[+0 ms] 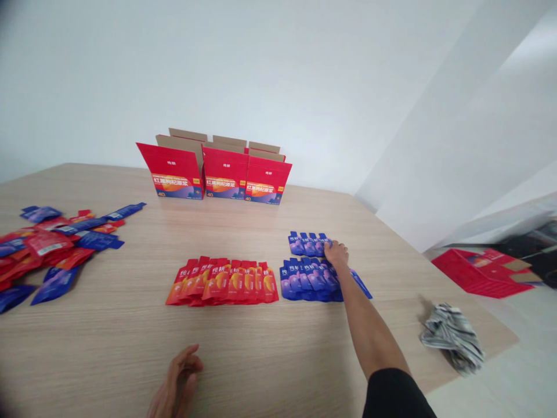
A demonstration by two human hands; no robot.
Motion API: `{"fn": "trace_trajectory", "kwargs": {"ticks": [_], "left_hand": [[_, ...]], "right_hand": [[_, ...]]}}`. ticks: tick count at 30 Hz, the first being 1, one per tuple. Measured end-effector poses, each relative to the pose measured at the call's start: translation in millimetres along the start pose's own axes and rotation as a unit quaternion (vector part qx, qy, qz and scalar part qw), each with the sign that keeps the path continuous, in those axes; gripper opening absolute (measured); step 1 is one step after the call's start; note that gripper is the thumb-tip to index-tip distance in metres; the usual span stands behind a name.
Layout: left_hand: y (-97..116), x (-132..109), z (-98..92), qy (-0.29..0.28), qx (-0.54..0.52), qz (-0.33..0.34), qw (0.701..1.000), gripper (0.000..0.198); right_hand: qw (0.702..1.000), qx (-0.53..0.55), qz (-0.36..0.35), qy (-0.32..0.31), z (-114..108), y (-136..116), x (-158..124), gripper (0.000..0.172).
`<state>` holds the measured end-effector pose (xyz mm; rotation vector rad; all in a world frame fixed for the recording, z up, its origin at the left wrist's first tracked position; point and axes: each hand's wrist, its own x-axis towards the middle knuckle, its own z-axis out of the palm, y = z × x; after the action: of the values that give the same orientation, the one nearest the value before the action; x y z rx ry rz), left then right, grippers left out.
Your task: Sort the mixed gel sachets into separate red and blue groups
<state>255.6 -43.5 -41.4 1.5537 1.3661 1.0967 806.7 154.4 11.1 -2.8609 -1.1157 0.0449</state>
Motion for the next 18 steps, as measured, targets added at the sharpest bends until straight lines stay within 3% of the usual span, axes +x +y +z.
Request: {"fn": "trace_trajectory", "kwargs": {"ticks": [5,9,13,18], "left_hand": [[-1,-1,2.8,0.001,0.009,0.004,1.000,0.057],[-1,-3,7.6,0.023,0.013,0.006,1.000,0.059],[-1,-4,6.8,0.020,0.012,0.024,0.999,0.058],[0,-5,4.9,0.020,0.010,0.048,0.999,0.053]], "right_hand": [[1.000,0.013,0.010,-0.009,1,13,16,0.059],[0.999,0.015,-0.021,-0.023,1,22,25,0.054],[0.995,0.016,-0.089,-0.033,-1,32,27,0.053],[0.975,0.017,-0.220,-0.034,-6,45,21,0.063]]}}
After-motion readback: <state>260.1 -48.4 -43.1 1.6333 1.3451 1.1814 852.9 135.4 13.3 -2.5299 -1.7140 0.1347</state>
